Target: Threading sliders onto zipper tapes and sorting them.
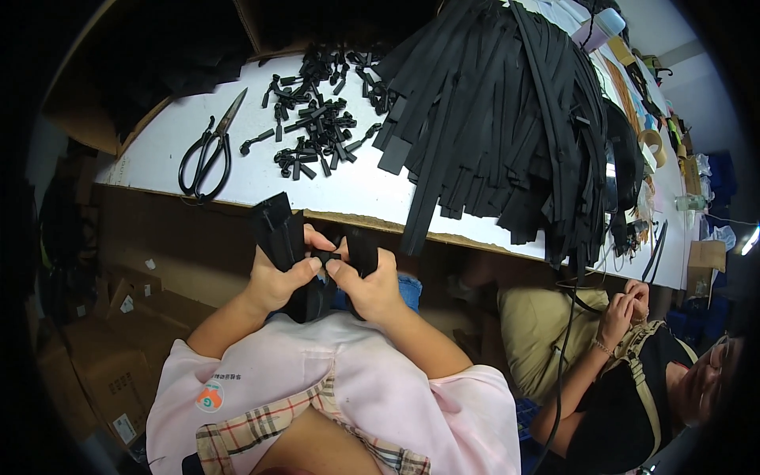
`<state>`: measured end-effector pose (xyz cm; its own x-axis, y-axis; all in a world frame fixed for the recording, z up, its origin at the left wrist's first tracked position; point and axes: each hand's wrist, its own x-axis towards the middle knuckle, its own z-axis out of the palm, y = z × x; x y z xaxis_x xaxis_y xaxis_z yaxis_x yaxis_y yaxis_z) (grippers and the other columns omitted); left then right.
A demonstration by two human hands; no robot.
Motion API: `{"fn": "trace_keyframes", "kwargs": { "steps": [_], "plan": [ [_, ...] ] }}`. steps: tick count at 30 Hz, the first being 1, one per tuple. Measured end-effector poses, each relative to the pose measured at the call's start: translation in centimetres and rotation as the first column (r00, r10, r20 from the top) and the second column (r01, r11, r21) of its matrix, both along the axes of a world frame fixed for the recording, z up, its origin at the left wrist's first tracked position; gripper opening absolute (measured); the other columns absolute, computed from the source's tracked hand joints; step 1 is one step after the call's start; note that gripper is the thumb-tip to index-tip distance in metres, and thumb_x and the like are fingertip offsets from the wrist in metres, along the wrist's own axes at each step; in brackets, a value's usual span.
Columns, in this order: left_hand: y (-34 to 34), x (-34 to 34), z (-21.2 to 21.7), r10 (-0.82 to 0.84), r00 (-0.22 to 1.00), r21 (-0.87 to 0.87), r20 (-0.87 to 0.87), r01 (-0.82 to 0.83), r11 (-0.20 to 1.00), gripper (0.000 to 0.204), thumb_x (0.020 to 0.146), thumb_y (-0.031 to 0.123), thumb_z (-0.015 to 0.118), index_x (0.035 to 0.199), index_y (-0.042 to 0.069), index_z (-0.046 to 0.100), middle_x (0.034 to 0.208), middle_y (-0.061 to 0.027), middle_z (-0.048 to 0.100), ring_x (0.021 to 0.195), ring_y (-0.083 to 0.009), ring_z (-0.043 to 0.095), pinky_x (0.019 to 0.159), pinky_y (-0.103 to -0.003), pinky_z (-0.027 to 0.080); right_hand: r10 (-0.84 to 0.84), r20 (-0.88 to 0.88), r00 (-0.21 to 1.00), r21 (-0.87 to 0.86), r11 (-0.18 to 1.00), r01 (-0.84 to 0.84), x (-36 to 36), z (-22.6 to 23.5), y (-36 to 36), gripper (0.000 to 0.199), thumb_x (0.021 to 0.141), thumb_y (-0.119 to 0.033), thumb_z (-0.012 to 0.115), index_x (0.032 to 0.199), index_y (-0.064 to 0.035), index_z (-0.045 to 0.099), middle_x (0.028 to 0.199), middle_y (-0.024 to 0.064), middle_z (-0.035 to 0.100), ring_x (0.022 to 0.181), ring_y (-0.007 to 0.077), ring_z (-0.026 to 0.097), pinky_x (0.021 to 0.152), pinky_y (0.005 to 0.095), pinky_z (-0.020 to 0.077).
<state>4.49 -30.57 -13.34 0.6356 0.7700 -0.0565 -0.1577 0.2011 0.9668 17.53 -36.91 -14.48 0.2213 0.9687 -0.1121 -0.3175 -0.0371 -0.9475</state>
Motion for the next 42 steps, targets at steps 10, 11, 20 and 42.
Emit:
{"fn": "trace_keyframes", "kwargs": {
  "steps": [10, 11, 20, 42],
  "plan": [
    [0.4, 0.0, 1.2, 0.018, 0.998, -0.262, -0.062, -0.034, 0.964, 0.014, 0.075, 0.005, 0.058, 0.088, -0.002, 0.057, 0.064, -0.0008, 0.056, 0.056, -0.0037, 0.049, 0.051, -0.017, 0.039, 0.01, 0.02, 1.0, -0.011, 1.0, -0.009, 0.4, -0.4, -1.2, 0.012, 0.079, -0.009, 0.052, 0.07, -0.0013, 0.05, 0.056, -0.0007, 0.039, 0.051, 0.0061, 0.037, 0.045, 0.0208, 0.0295],
    [0.5, 0.1, 0.7, 0.014, 0.998, -0.264, -0.064, -0.03, 0.964, 0.014, 0.075, 0.005, 0.058, 0.088, -0.002, 0.057, 0.064, -0.0008, 0.056, 0.056, -0.0037, 0.049, 0.051, -0.017, 0.039, 0.005, 0.018, 1.0, -0.012, 1.0, -0.005, 0.3, -0.5, -1.4, 0.012, 0.079, -0.009, 0.052, 0.07, -0.0013, 0.05, 0.056, -0.0007, 0.039, 0.051, 0.0061, 0.037, 0.045, 0.0208, 0.0295],
    [1.4, 3.7, -3.1, 0.247, 0.799, 0.439, -0.548, 0.023, 0.898, 0.013, 0.074, 0.007, 0.057, 0.07, -0.003, 0.05, 0.057, -0.0135, 0.055, 0.048, -0.0212, 0.054, 0.047, -0.029, 0.041, -0.193, -0.728, 0.658, -0.332, 0.939, -0.093, 0.4, -4.3, 0.0, 0.017, 0.084, -0.017, 0.045, 0.068, -0.0098, 0.041, 0.053, -0.0028, 0.037, 0.037, 0.0057, 0.03, 0.036, 0.0205, 0.0237],
    [2.4, 0.8, -0.9, -0.122, 0.981, -0.478, 0.151, 0.181, 0.86, 0.017, 0.083, 0.018, 0.053, 0.082, 0.001, 0.05, 0.054, -0.0006, 0.044, 0.04, -0.0046, 0.036, 0.035, -0.018, 0.03, 0.277, -0.182, 0.944, 0.106, 0.959, -0.261, 1.1, 0.2, -1.3, 0.006, 0.066, -0.002, 0.056, 0.071, 0.001, 0.057, 0.07, 0.0065, 0.052, 0.068, 0.0122, 0.05, 0.065, 0.0235, 0.0402]
  ]
}}
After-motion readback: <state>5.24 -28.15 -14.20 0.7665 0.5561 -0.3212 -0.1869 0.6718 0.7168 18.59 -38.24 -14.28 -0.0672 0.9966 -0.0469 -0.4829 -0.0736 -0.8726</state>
